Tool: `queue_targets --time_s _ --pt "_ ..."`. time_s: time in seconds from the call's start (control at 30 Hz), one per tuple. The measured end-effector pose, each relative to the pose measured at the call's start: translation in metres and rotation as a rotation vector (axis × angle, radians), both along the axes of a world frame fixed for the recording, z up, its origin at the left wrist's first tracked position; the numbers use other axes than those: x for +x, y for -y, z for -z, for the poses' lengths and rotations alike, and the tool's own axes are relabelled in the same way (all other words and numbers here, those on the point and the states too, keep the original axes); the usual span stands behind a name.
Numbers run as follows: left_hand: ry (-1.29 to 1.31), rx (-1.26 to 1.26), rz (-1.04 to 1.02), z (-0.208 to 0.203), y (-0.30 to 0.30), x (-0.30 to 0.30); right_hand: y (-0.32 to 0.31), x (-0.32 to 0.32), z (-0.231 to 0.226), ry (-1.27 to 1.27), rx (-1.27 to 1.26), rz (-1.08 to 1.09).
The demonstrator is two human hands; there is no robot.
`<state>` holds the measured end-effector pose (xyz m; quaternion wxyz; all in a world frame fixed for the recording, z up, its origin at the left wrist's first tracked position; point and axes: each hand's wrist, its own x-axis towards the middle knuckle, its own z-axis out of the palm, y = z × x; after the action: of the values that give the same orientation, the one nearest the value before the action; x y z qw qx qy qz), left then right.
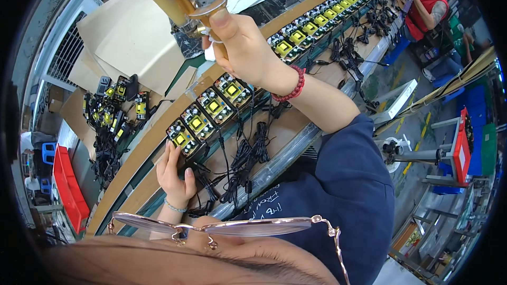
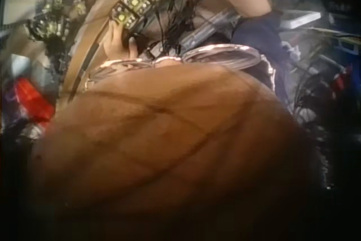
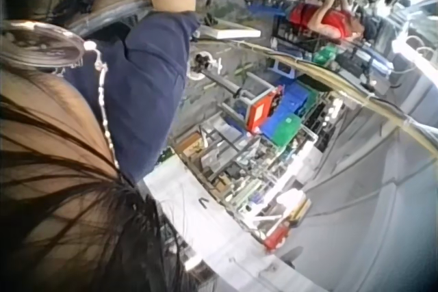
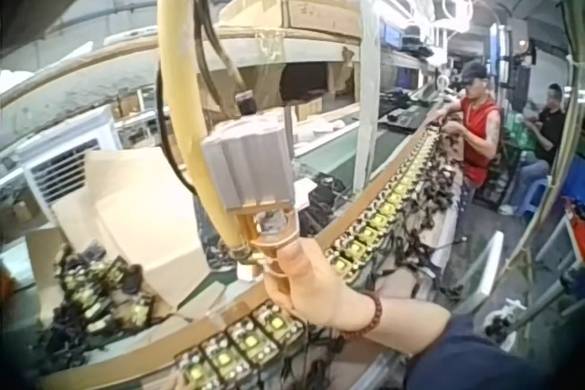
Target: Assembling and testing electronic circuit board components on a production assembly line.
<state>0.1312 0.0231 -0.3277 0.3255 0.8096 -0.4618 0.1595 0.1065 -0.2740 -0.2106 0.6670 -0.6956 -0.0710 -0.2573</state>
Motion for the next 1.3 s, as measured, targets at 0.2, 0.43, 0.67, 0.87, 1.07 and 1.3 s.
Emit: queue_targets --time_s 0.2,0.43,0.67,0.87,1.07,1.3 --pt "0.005 0.008 -0.001 -0.003 0.002 -0.001 0.002 -0.001 0.001 -0.051 0.022 -0.013" --pt "0.031 0.036 0.027 -0.003 0.0 0.003 0.006 0.002 -0.012 -0.042 -0.045 0.035" --pt "0.037 0.053 0.048 -0.003 -0.002 0.003 0.008 0.027 -0.03 0.099 0.04 -0.015" --pt "0.096 0.119 0.027 0.001 -0.005 0.004 0.013 0.053 -0.007 0.039 0.071 0.011" --pt "0.059 0.102 0.04 0.007 -0.009 0.005 0.012 0.061 0.009 -0.118 0.0 0.122" --pt "0.027 0.095 0.038 0.0 -0.005 0.005 0.012 0.063 0.007 -0.109 0.044 0.123"
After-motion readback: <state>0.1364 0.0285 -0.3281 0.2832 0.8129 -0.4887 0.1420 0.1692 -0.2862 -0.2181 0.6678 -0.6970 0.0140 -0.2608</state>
